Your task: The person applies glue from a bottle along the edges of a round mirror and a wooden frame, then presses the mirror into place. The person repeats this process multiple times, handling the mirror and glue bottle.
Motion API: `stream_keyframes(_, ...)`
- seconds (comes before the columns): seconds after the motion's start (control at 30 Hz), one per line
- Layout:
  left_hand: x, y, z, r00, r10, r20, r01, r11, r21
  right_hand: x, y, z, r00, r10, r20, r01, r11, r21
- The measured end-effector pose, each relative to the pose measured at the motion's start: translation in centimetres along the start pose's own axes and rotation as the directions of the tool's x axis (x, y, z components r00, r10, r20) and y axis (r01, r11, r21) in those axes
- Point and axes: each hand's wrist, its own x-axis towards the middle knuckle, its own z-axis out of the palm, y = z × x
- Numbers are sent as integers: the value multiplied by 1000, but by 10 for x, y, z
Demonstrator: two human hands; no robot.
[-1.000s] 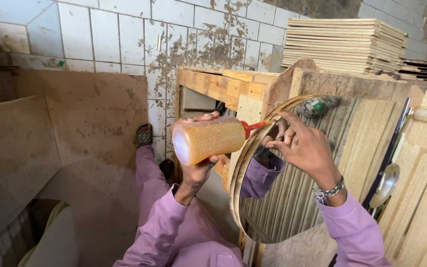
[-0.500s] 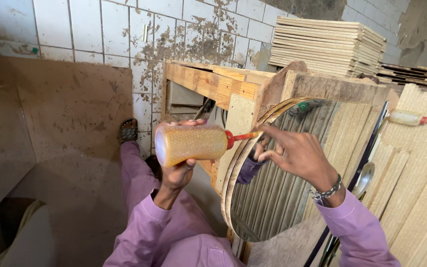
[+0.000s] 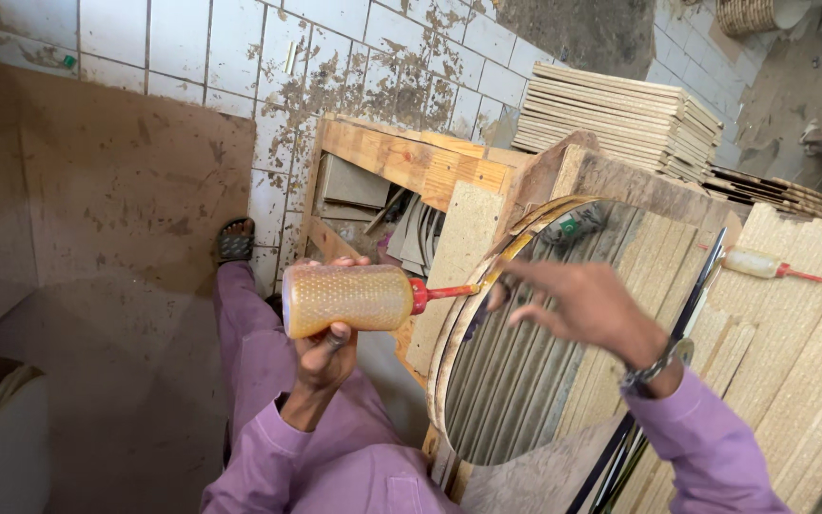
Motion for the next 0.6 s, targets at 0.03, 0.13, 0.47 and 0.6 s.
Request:
stream_keyframes(0.03,-5,0,-3,1000,16,-5,-16,1000,-10,2,5,-7,989,141,45,-138,989,-55)
stream_keyframes(0.13,-19,-2,-9,999,15,-50,-18,997,-69,0,4,-13,992,123,-11,-123,991,-43)
stream_keyframes(0.47,-64,-8,-33,983,67,-170,-83,992,-93,-12,-68,-4,982,-188,0,186,971,148)
stream_keyframes(0.6,-82,-9,-43,978,51,-202,-75,991,-113,-18,-82,8,983,-36,183,41,999,-23)
